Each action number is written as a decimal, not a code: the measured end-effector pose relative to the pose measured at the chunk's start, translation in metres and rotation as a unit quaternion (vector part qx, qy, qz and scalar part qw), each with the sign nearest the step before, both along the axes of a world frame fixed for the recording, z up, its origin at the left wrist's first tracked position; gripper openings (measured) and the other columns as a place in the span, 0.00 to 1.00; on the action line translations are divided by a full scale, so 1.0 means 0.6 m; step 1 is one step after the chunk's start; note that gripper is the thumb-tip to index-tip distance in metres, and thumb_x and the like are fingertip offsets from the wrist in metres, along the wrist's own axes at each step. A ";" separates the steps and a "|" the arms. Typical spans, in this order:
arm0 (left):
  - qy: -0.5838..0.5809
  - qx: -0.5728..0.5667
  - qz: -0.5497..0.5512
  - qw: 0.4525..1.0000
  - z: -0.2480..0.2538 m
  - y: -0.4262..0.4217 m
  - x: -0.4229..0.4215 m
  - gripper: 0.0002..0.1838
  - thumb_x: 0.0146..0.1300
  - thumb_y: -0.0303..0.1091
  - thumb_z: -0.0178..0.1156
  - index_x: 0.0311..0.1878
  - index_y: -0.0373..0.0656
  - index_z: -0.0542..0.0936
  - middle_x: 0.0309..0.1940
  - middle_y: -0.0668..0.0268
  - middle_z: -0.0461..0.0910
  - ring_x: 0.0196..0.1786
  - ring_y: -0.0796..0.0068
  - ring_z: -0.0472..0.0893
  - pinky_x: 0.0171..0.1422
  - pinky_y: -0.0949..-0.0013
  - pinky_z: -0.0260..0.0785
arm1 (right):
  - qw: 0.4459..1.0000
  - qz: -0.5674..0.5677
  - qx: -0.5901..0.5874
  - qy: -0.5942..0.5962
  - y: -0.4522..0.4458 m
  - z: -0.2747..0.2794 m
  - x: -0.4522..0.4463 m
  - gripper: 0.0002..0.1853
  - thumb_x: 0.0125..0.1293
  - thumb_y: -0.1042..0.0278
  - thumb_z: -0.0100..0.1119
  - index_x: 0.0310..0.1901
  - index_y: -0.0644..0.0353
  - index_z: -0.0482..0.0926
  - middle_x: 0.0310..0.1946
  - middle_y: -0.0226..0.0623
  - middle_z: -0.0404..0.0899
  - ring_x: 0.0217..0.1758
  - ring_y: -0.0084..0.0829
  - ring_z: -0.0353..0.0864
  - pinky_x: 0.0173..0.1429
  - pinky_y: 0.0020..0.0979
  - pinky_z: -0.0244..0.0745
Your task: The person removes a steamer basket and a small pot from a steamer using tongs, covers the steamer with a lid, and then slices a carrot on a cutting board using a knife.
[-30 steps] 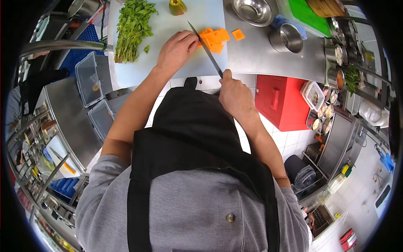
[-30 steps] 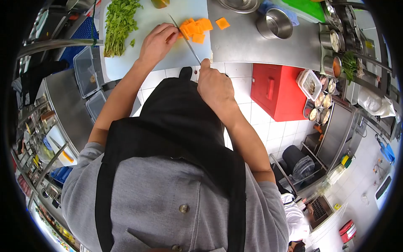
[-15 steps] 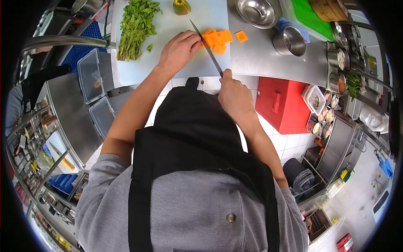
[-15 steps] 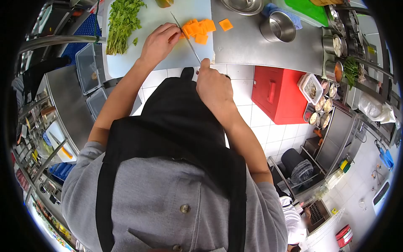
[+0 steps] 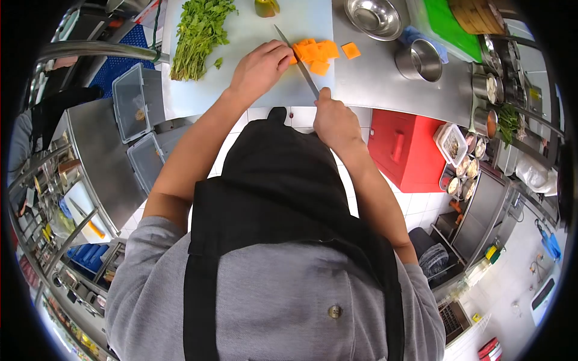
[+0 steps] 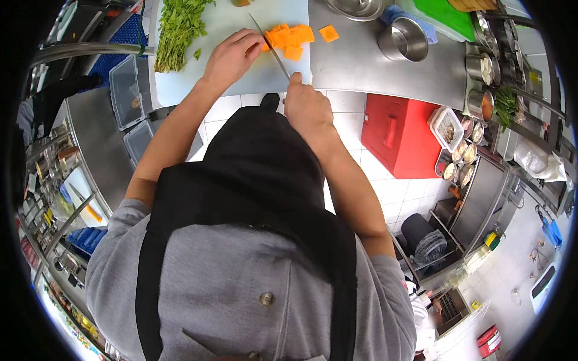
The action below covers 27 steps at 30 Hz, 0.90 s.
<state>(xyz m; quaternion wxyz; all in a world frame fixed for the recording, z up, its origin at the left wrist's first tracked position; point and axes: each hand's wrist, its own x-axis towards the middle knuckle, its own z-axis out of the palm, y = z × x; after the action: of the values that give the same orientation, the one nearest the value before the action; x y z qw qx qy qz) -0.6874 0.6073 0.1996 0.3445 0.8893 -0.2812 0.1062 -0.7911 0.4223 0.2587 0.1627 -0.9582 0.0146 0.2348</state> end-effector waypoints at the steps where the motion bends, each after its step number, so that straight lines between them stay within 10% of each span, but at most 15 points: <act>1: 0.008 0.002 0.000 1.000 0.000 -0.001 0.003 0.05 0.66 0.30 0.65 0.43 0.43 0.83 0.45 0.68 0.84 0.42 0.62 0.85 0.46 0.64 0.80 | 1.000 -0.001 -0.003 -0.002 0.000 0.017 0.001 0.12 0.78 0.66 0.49 0.49 0.68 0.69 0.31 0.61 0.85 0.38 0.61 0.87 0.43 0.56 0.82; 27: -0.063 -0.042 -0.014 0.997 -0.041 0.012 0.003 0.08 0.65 0.31 0.67 0.46 0.46 0.85 0.49 0.65 0.82 0.51 0.58 0.78 0.55 0.59 0.74 | 1.000 0.006 -0.020 0.006 0.011 0.034 -0.008 0.13 0.67 0.76 0.51 0.51 0.70 0.68 0.31 0.57 0.86 0.36 0.56 0.89 0.43 0.50 0.85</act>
<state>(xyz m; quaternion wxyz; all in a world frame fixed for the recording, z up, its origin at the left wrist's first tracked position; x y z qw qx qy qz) -0.6854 0.6143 0.1747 0.3649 0.8615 -0.3102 0.1688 -0.7961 0.4291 0.2788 0.1417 -0.9600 0.0144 0.2410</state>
